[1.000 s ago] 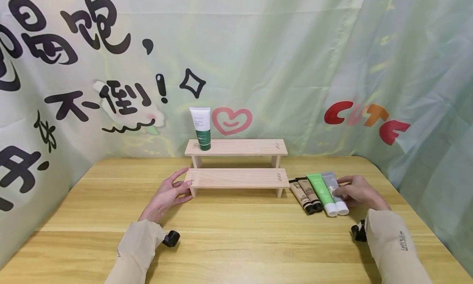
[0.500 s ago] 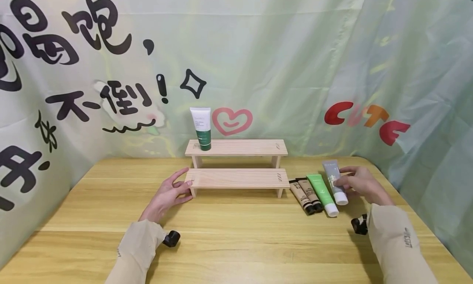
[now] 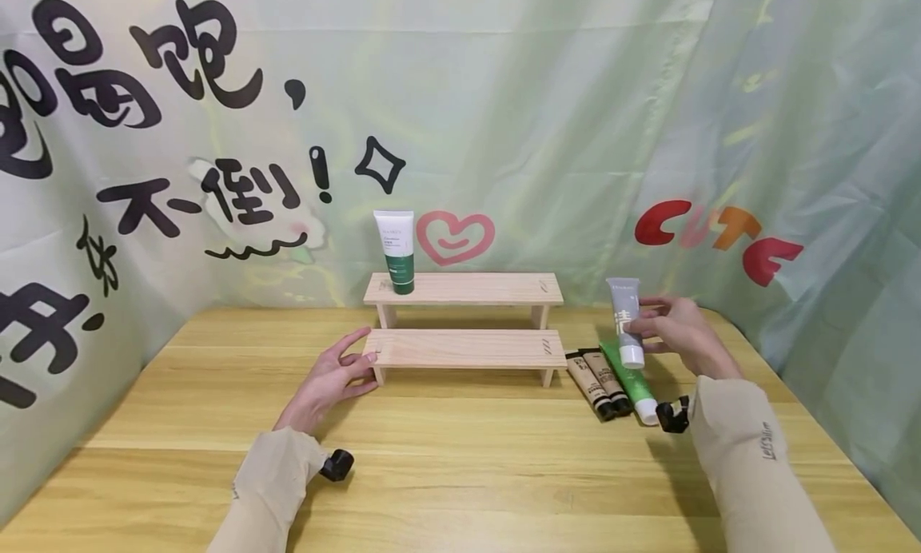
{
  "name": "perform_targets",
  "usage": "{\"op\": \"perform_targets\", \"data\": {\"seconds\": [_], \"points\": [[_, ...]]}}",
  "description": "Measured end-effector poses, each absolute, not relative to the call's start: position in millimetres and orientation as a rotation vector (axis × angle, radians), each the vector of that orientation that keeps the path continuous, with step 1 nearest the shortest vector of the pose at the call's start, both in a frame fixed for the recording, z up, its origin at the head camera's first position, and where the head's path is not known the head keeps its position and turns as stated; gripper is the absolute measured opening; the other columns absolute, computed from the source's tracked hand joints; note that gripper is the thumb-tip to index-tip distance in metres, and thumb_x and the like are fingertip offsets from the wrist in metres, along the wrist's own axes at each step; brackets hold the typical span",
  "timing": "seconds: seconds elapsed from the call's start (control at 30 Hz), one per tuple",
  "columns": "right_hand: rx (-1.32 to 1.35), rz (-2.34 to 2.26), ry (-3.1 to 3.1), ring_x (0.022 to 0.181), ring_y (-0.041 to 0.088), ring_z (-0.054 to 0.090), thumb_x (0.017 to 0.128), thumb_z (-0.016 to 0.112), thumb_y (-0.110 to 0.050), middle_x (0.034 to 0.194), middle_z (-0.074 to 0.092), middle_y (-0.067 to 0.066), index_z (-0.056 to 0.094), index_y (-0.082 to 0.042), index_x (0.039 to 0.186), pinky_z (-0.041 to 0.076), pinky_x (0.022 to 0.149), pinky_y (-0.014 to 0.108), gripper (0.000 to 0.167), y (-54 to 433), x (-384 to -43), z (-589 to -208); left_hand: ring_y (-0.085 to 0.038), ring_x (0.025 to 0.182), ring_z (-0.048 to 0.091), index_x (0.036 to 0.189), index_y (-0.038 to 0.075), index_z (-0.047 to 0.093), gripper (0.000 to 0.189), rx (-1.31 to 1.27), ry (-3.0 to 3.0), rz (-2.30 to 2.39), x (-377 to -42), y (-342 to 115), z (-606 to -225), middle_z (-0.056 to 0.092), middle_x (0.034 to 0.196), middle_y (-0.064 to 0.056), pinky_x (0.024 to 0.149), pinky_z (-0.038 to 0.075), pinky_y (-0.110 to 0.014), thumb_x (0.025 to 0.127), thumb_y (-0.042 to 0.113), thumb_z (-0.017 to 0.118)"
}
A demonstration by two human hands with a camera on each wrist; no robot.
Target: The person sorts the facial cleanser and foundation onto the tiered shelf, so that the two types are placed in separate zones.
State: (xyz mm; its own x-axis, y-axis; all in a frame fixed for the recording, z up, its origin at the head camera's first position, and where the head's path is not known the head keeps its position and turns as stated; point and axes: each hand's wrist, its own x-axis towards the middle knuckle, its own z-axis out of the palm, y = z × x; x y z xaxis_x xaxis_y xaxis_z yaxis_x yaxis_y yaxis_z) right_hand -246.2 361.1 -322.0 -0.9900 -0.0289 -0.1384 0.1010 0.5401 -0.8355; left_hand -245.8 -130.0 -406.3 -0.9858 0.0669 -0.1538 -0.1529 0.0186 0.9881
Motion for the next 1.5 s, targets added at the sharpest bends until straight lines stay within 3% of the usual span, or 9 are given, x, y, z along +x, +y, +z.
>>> {"op": "perform_targets", "data": {"seconds": [0.33,0.57,0.77,1.5], "points": [[0.044,-1.56,2.641,0.095,0.02,0.058,0.101,0.064,-0.016,0.132,0.042,0.028,0.021,0.015,0.151,0.06,0.079,0.032,0.072,328.5,-258.9,-308.8,-0.022,0.084,0.06,0.156,0.011,0.039,0.059,-0.112,2.125,2.099,-245.9,-129.2,-407.4,0.066,0.112,-0.016,0.079,0.06,-0.037,0.102,0.004,0.061],[0.023,-1.695,2.653,0.089,0.012,0.06,0.099,0.067,-0.013,0.135,0.041,0.026,0.021,0.011,0.153,0.06,0.08,0.031,0.075,303.2,-266.1,-293.7,-0.02,0.084,0.061,0.156,0.011,0.039,0.06,-0.108,2.13,2.092,-245.3,-129.3,-406.6,0.067,0.111,-0.015,0.079,0.06,-0.037,0.102,0.004,0.062],[-0.033,-1.86,2.61,0.087,0.007,0.06,0.096,0.067,-0.003,0.129,0.044,0.02,0.024,0.01,0.153,0.059,0.079,0.027,0.072,280.8,-271.6,-285.2,-0.021,0.085,0.061,0.156,0.011,0.039,0.06,-0.107,2.138,2.087,-244.8,-129.5,-406.5,0.066,0.112,-0.016,0.08,0.06,-0.038,0.102,0.005,0.062],[-0.109,-2.019,2.663,0.095,0.015,0.056,0.088,0.069,0.011,0.124,0.049,0.021,0.034,0.01,0.147,0.058,0.075,0.023,0.068,203.4,-294.8,-274.8,-0.025,0.092,0.062,0.157,0.013,0.038,0.06,-0.105,2.124,2.089,-242.2,-128.6,-404.4,0.064,0.116,-0.018,0.084,0.06,-0.043,0.102,0.007,0.061]]}}
